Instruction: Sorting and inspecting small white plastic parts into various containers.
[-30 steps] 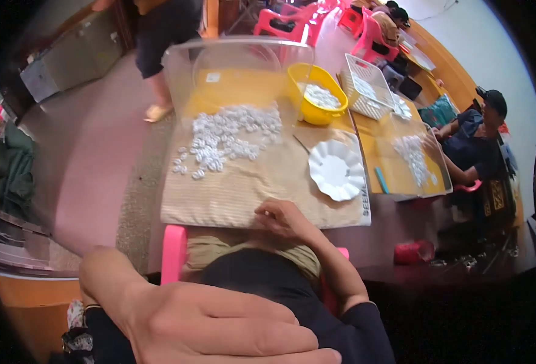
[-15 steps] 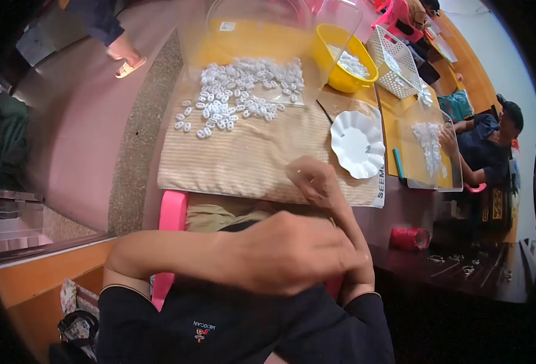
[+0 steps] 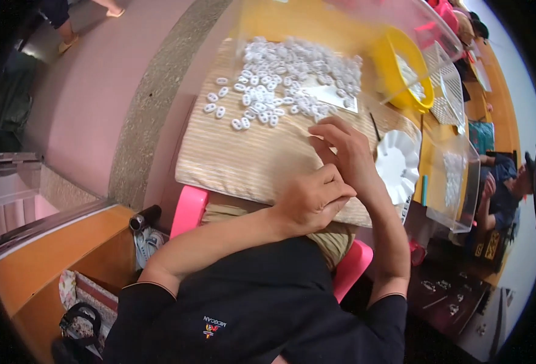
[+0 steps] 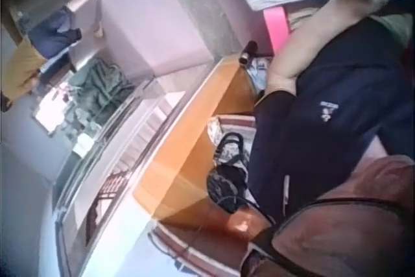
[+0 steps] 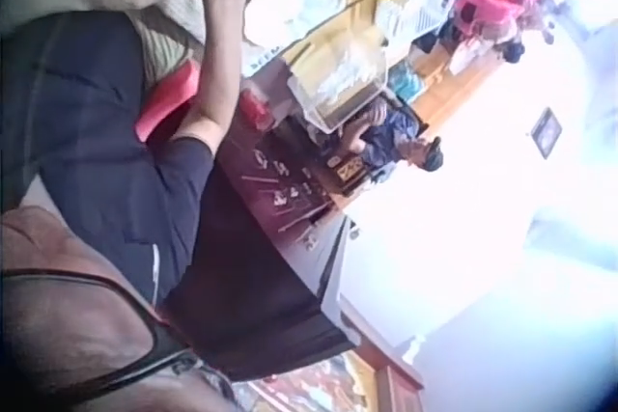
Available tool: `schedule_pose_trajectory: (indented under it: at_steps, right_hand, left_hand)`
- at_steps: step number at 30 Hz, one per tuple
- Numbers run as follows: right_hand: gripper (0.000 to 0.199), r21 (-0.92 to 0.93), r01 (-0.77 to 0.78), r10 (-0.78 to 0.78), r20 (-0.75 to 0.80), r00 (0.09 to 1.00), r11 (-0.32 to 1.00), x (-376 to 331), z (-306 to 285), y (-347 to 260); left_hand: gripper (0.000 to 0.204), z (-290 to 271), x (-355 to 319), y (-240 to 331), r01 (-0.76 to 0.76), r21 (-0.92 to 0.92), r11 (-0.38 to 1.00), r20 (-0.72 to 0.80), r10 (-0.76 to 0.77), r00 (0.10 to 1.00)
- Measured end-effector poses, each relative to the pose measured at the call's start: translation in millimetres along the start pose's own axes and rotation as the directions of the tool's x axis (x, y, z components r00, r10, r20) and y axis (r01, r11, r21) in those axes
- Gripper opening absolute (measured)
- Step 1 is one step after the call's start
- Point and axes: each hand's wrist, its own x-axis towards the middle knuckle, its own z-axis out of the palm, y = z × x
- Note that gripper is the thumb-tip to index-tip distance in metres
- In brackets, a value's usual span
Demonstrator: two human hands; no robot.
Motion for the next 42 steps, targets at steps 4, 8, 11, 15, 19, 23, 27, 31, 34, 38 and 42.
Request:
schedule_pose_trajectory:
  at_steps: [4, 8, 11, 15, 19, 23, 27, 31, 34, 38, 42]
  right_hand:
    - [0.015, -0.111, 0.254, -0.241, 0.116, 0.964, 0.961, 49, 20, -19]
    - [0.022, -0.083, 0.363, -0.329, 0.270, 0.905, 0.928, 81, 48, -23]
    - [0.021, -0.026, 0.360, -0.327, 0.367, 0.871, 0.932, 96, 66, -46]
    - [0.030, -0.221, 0.533, -0.432, 0.378, 0.819, 0.817, 126, 102, -57]
    - [0.032, -0.396, 0.578, -0.433, 0.399, 0.808, 0.713, 138, 122, -45]
    - [0.031, -0.316, 0.484, -0.373, 0.352, 0.858, 0.816, 129, 124, -42]
    - [0.030, -0.349, 0.574, -0.401, 0.456, 0.794, 0.741, 122, 115, -39]
    - [0.036, -0.332, 0.648, -0.403, 0.569, 0.717, 0.685, 116, 100, -33]
    - [0.037, -0.302, 0.691, -0.486, 0.532, 0.694, 0.656, 110, 94, -20]
    - [0.036, -0.294, 0.678, -0.490, 0.509, 0.708, 0.674, 95, 77, -8]
    - [0.029, -0.264, 0.598, -0.404, 0.530, 0.745, 0.756, 76, 54, 9]
  left_hand:
    - [0.014, -22, -11, -9, -0.018, 0.177, 0.984, -0.060, 0.029, 0.998]
    - [0.007, -25, -22, -27, -0.144, 0.314, 0.938, 0.030, 0.142, 0.989]
    - [0.009, -16, -26, -34, -0.311, 0.322, 0.894, 0.185, 0.263, 0.947]
    - [0.011, -3, -28, -39, -0.276, 0.349, 0.895, 0.195, 0.219, 0.956]
    - [0.009, -1, -29, -40, -0.253, 0.378, 0.891, 0.173, 0.201, 0.964]
    - [0.009, -7, -25, -39, -0.284, 0.405, 0.869, 0.125, 0.255, 0.959]
    - [0.010, -23, -16, -34, -0.360, 0.443, 0.821, 0.197, 0.302, 0.933]
    - [0.010, -27, -14, -31, -0.349, 0.467, 0.813, 0.233, 0.267, 0.935]
    - [0.011, -30, -12, -33, -0.309, 0.499, 0.810, 0.200, 0.240, 0.950]
    - [0.013, -34, -9, -33, -0.290, 0.469, 0.834, 0.207, 0.215, 0.954]
    - [0.015, -34, -6, -30, -0.288, 0.455, 0.843, 0.192, 0.224, 0.956]
